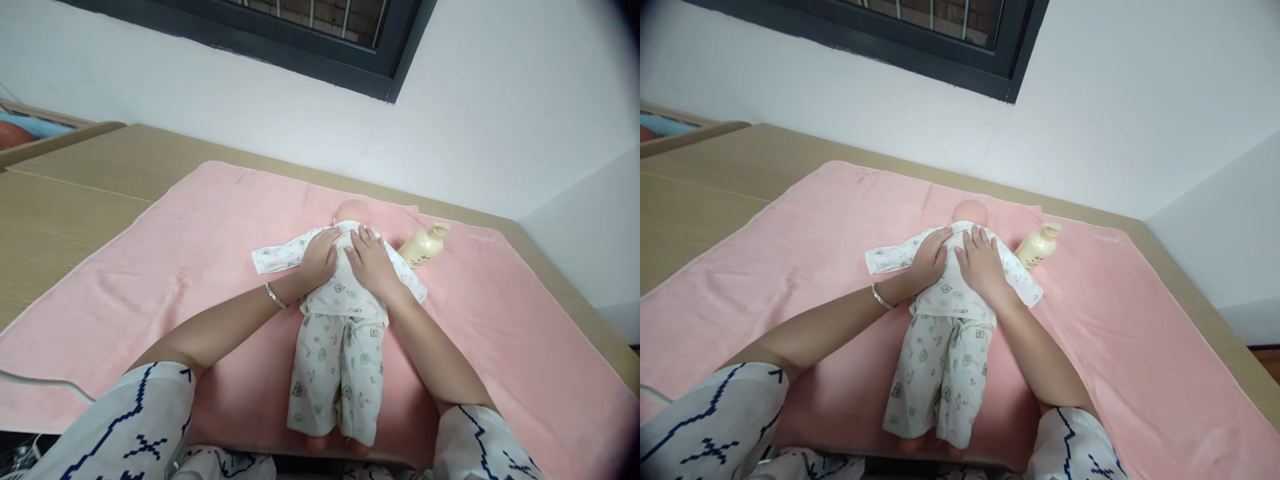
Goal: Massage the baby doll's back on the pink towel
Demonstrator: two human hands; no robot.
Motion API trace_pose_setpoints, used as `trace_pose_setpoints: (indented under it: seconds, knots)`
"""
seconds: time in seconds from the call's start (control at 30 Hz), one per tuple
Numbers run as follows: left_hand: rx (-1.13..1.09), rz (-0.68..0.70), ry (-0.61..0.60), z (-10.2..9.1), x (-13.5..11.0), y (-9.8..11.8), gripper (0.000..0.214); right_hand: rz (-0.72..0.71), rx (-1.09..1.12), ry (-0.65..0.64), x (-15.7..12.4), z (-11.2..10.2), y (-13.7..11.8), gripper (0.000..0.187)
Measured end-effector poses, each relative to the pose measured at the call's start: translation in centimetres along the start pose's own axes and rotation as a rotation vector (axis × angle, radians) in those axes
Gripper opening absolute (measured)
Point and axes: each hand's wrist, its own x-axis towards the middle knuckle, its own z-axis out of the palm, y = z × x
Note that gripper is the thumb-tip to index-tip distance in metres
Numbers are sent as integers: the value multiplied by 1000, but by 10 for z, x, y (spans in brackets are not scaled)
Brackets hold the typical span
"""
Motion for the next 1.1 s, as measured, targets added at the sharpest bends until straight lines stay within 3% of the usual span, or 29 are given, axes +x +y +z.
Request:
trace_pose_setpoints:
  seconds: [0.1, 0.2, 0.33, 0.5, 0.67, 0.77, 0.93, 1.0, 1.1]
  knots:
    - [30, 36, -87, -4, 8, 8, 45, 118, -1, 33, 0, 0, 3, 68]
    - [20, -107, -153, -2, 23, 19, 48, 153, -69, 38, -5, 1, -5, 67]
    - [61, -279, -165, 7, 44, 28, 42, 77, -185, 6, -15, -5, -16, 58]
    - [157, -197, -117, 16, 35, 31, 40, 25, -54, -31, -6, -16, 2, 49]
    - [194, -161, -133, 19, 10, 45, 45, 83, 83, -1, 17, -2, 29, 60]
    - [147, -181, -142, 16, 15, 40, 43, 92, 22, 20, 12, 3, 22, 58]
    - [185, -171, -153, 9, 33, 21, 31, 46, -106, 23, -14, -6, -14, 52]
    - [242, -166, -152, 8, 29, 27, 36, 48, -100, 12, -14, -9, -15, 49]
    - [299, -137, -157, 7, 18, 47, 43, 34, -8, 9, -1, -9, 3, 47]
